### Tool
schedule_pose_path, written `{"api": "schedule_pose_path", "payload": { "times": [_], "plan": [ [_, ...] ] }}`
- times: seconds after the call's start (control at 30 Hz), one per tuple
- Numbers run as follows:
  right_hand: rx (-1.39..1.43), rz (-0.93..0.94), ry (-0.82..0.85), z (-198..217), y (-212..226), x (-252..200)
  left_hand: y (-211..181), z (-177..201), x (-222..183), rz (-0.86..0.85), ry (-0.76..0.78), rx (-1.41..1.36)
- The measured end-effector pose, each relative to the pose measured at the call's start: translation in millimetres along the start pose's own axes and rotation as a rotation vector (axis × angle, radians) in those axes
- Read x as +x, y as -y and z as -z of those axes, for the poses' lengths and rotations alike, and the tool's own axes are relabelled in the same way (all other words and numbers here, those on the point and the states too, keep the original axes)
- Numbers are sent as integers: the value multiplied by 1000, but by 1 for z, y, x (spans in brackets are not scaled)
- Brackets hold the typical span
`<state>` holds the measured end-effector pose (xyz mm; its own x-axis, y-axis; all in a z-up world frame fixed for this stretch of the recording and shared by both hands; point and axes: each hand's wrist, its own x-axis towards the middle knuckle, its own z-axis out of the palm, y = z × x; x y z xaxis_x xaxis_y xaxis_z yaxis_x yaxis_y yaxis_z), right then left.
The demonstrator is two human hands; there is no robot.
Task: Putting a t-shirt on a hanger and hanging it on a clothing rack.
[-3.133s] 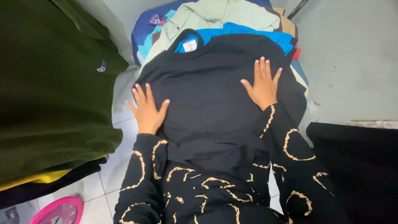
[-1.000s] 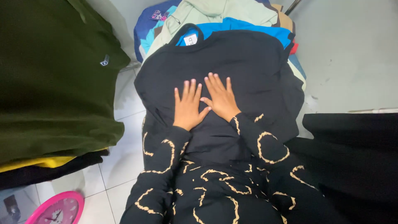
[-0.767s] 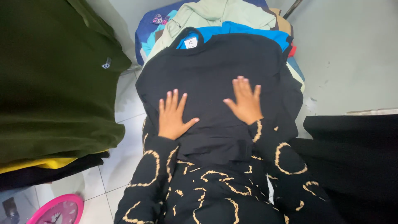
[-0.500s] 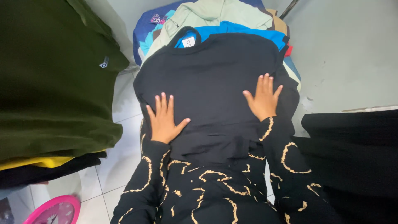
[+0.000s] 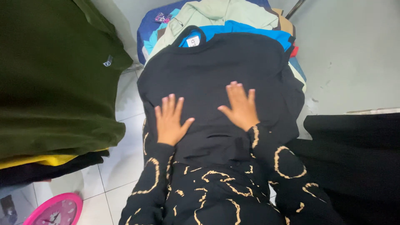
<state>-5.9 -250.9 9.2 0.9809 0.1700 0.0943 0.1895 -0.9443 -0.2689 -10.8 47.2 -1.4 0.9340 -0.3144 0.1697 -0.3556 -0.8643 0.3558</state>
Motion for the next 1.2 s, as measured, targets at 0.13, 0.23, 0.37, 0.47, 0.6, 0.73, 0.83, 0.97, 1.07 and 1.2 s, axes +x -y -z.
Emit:
{"api": "schedule_pose_path", "payload": {
  "times": [0.13,0.23,0.37,0.47,0.6,0.73,0.83,0.97,1.07,1.2],
  "plan": [
    [-54,-188,-85,-6,-83,-12,33,3,-18,287,66,-161],
    [-101,-227,-147,-13,-87,-6,35,-4,-16,296,-48,-170],
    [-126,-232,-53,0,-14,14,-19,-3,15,139,-141,-28],
    [-20,12,7,-17,34,22,-41,-27,32,-39,-118,-44],
    [21,187,-43,-36,27,30,-38,-30,43,-162,-55,-19],
    [-65,45,-9,-3,-11,31,-6,-8,37,7,-26,1],
    [-93,-156,-15,8,-67,34,23,2,33,115,-44,45],
    [-147,-86,-195,-14,-82,42,25,0,39,182,-81,75],
    [-107,-153,-120,-4,-27,56,2,-8,59,101,-176,20],
    [58,127,31,-26,19,66,-18,-29,85,-83,-38,64]
  ]
}}
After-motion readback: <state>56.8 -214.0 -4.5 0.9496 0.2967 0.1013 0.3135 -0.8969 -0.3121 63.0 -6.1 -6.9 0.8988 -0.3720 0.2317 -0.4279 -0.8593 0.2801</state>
